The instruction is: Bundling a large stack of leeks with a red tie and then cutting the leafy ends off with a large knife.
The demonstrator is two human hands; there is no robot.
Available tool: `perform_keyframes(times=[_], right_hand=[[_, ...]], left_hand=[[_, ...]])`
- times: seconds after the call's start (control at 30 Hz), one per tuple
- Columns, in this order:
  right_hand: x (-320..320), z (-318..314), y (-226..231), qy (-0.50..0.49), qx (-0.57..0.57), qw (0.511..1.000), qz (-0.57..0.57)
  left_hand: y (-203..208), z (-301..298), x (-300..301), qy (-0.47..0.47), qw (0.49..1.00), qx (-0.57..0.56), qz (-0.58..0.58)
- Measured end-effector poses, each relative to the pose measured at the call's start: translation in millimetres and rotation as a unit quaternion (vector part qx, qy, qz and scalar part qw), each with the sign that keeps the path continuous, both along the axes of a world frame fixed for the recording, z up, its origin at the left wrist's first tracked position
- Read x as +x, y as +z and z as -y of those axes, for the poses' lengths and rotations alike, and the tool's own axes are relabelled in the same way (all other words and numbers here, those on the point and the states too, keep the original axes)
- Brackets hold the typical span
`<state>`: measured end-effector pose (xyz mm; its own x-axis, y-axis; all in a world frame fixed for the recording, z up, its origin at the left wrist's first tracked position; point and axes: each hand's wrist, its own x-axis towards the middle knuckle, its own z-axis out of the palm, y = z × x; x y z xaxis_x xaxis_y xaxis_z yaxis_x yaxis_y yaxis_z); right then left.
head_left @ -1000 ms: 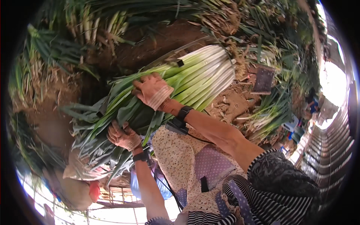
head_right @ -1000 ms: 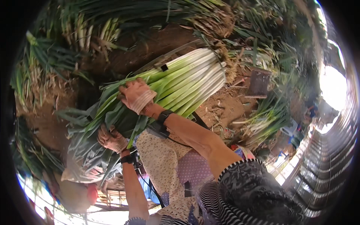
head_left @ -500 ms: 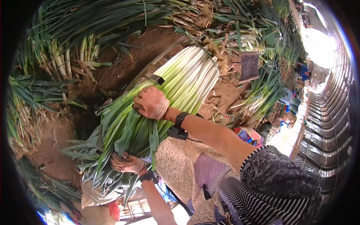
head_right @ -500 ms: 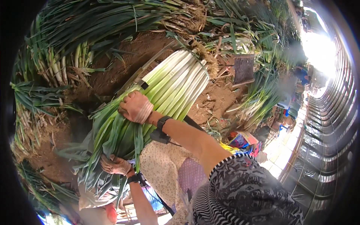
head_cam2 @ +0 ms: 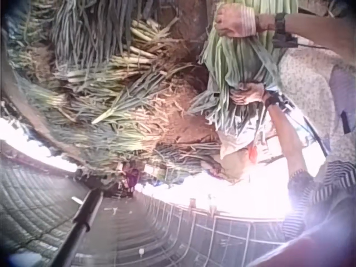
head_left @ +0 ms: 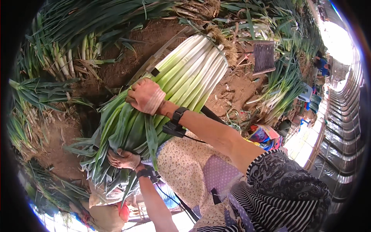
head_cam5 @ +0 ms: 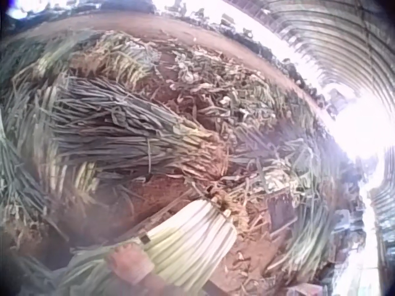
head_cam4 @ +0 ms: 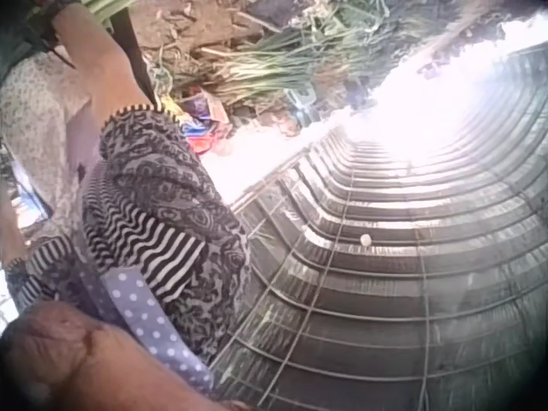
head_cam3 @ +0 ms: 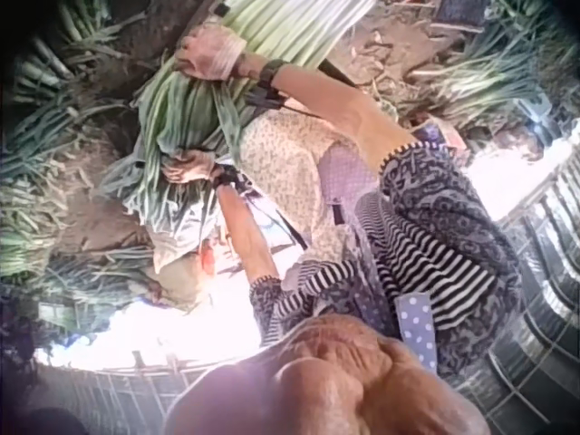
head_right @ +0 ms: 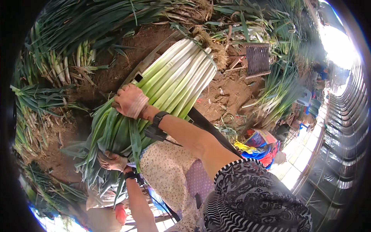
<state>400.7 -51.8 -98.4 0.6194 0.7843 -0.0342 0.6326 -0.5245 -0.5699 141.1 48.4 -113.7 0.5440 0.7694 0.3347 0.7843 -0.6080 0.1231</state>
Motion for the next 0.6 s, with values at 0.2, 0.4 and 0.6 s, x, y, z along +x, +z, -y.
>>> perform_keyframes(times=[0.2, 0.4, 0.6], right_hand=[[-28.7, 18.1, 33.0, -0.017, 0.117, 0.993, -0.012], [-67.8, 12.5, 32.8, 0.047, 0.066, 0.997, -0.015], [-69.0, 13.6, 34.0, -0.024, 0.101, 0.995, 0.008]], left_hand=[[4.2, 1.5, -2.4, -0.027, 1.0, 0.01, -0.002], [10.2, 6.8, 2.7, 0.002, 0.998, -0.056, 0.002], [7.6, 9.7, -1.2, 0.01, 0.999, -0.044, -0.019]])
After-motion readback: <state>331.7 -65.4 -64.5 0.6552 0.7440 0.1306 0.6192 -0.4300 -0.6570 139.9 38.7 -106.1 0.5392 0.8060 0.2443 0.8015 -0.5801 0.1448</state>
